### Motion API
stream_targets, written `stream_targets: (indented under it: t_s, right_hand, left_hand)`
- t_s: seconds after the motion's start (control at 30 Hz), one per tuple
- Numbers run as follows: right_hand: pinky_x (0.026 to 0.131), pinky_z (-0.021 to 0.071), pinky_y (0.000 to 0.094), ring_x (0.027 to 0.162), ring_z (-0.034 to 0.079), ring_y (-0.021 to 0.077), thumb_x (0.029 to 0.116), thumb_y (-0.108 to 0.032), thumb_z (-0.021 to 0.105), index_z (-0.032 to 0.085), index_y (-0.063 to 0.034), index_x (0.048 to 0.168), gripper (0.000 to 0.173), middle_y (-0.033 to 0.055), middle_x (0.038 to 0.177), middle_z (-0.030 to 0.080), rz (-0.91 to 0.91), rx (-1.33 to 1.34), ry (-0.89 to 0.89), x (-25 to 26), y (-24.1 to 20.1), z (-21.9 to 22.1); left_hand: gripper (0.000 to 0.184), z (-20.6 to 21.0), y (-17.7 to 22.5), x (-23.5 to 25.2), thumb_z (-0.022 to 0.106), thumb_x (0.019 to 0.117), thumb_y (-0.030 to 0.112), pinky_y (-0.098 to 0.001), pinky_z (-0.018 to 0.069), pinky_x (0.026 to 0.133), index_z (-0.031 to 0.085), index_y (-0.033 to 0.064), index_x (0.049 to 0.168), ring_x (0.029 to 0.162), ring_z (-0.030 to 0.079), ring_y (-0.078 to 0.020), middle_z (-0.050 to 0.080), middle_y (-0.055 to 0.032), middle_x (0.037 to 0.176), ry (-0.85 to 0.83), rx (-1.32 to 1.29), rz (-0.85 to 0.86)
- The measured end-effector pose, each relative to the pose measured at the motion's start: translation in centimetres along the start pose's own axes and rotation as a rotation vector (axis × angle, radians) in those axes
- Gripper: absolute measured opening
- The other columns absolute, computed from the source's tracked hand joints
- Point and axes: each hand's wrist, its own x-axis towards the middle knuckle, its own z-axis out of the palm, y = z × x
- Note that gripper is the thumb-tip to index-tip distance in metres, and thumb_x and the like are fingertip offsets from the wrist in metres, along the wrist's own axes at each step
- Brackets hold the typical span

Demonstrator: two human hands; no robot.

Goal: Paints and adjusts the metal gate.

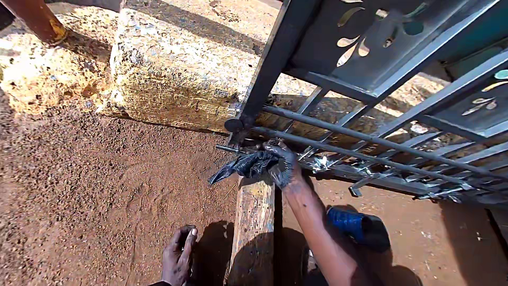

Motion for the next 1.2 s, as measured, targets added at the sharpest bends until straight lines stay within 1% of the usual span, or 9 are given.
stream_targets:
  t_s: [0.1, 0.2, 0.27, 0.37, 0.47, 0.57, 0.67, 0.9, 1.2]
  right_hand:
    - [0.073, 0.0626, 0.0399, 0.076, 0.071, 0.0201, 0.1050, -0.016, 0.044, 0.062, -0.0103, 0.098, 0.020, 0.0061, 0.083, 0.068, 0.131, 0.306, 0.120, -0.2, -2.4, -2.0]
    - [0.071, 0.0619, 0.0394, 0.075, 0.069, 0.0214, 0.1069, -0.020, 0.043, 0.062, -0.0074, 0.101, 0.024, 0.0078, 0.084, 0.066, 0.110, 0.436, 0.247, -0.7, -5.4, -2.8]
    - [0.083, 0.0623, 0.0389, 0.090, 0.072, 0.0218, 0.1109, -0.035, 0.031, 0.063, -0.0109, 0.113, 0.040, 0.0086, 0.099, 0.071, -0.069, 0.486, 0.171, -1.5, -6.3, -4.1]
    - [0.096, 0.0565, 0.0494, 0.117, 0.067, 0.0247, 0.1070, -0.061, 0.013, 0.054, -0.0255, 0.140, 0.063, 0.0053, 0.130, 0.068, -0.097, 0.513, 0.145, -2.5, -2.5, -6.3]
    - [0.084, 0.0566, 0.0640, 0.103, 0.069, 0.0363, 0.1071, -0.054, 0.029, 0.061, -0.0151, 0.120, 0.053, 0.0155, 0.113, 0.069, 0.151, 0.611, 0.218, -2.5, 1.6, -4.4]
    - [0.068, 0.0631, 0.0482, 0.078, 0.073, 0.0298, 0.1046, -0.049, 0.047, 0.064, -0.0109, 0.105, 0.042, 0.0142, 0.091, 0.071, 0.255, 0.662, 0.237, -2.5, 2.0, -2.7]
    - [0.068, 0.0614, 0.0505, 0.072, 0.068, 0.0249, 0.1017, -0.059, 0.048, 0.064, -0.0174, 0.103, 0.044, 0.0070, 0.083, 0.066, 0.274, 0.695, 0.292, -3.2, 1.1, -2.1]
    - [0.065, 0.0579, 0.0315, 0.077, 0.066, 0.0125, 0.1063, -0.009, 0.045, 0.057, -0.0110, 0.111, 0.013, 0.0022, 0.089, 0.066, -0.182, 0.286, 0.665, -2.4, 1.9, -4.4]
    - [0.061, 0.0535, 0.0329, 0.075, 0.063, 0.0144, 0.1070, -0.031, 0.040, 0.059, -0.0157, 0.106, 0.025, 0.0036, 0.088, 0.063, 0.103, 0.464, 0.569, -2.8, 2.8, -2.1]
  left_hand:
    - [0.020, 0.2, 3.8, 8.0, 0.059, 0.1015, 0.021, -0.0164, 0.0522, 0.060, 0.066, 0.0031, 0.108, 0.065, 0.060, 0.0017, 0.067, 0.0056, 0.083, -0.066, 0.015, 0.118]
    - [0.026, 1.3, 7.9, 15.4, 0.059, 0.1035, 0.027, -0.0295, 0.0557, 0.068, 0.064, 0.0052, 0.117, 0.072, 0.064, -0.0085, 0.069, -0.0011, 0.090, -0.215, 0.196, 0.052]
    - [0.035, 2.6, 9.6, 19.2, 0.055, 0.1075, 0.031, -0.0423, 0.0560, 0.076, 0.061, 0.0008, 0.123, 0.080, 0.066, -0.0201, 0.068, -0.0113, 0.100, -0.315, 0.252, -0.085]
    - [0.043, 4.5, 9.7, 22.2, 0.047, 0.1094, 0.041, -0.0397, 0.0520, 0.068, 0.063, 0.0012, 0.116, 0.073, 0.062, -0.0196, 0.067, -0.0114, 0.094, -0.333, 0.253, -0.207]
    - [0.040, 5.7, 9.9, 22.8, 0.049, 0.1093, 0.039, -0.0332, 0.0511, 0.061, 0.065, 0.0023, 0.107, 0.064, 0.059, -0.0155, 0.065, -0.0073, 0.082, -0.302, 0.173, -0.235]
    - [0.037, 6.3, 10.1, 22.5, 0.053, 0.1079, 0.037, -0.0278, 0.0482, 0.055, 0.065, 0.0043, 0.096, 0.055, 0.054, -0.0115, 0.060, -0.0036, 0.070, -0.289, 0.096, -0.258]
    - [0.034, 6.5, 10.5, 22.7, 0.057, 0.1063, 0.034, -0.0256, 0.0457, 0.051, 0.064, 0.0045, 0.092, 0.052, 0.052, -0.0098, 0.060, -0.0031, 0.068, -0.324, 0.088, -0.254]
    - [0.025, 6.3, 10.3, 22.7, 0.059, 0.1058, 0.022, -0.0247, 0.0452, 0.050, 0.066, 0.0021, 0.093, 0.051, 0.052, -0.0089, 0.063, -0.0033, 0.069, -0.314, 0.145, -0.148]
    - [0.031, 6.5, 8.9, 23.2, 0.051, 0.1092, 0.025, -0.0227, 0.0485, 0.050, 0.065, 0.0035, 0.092, 0.051, 0.055, -0.0070, 0.062, 0.0002, 0.066, -0.303, 0.087, -0.167]
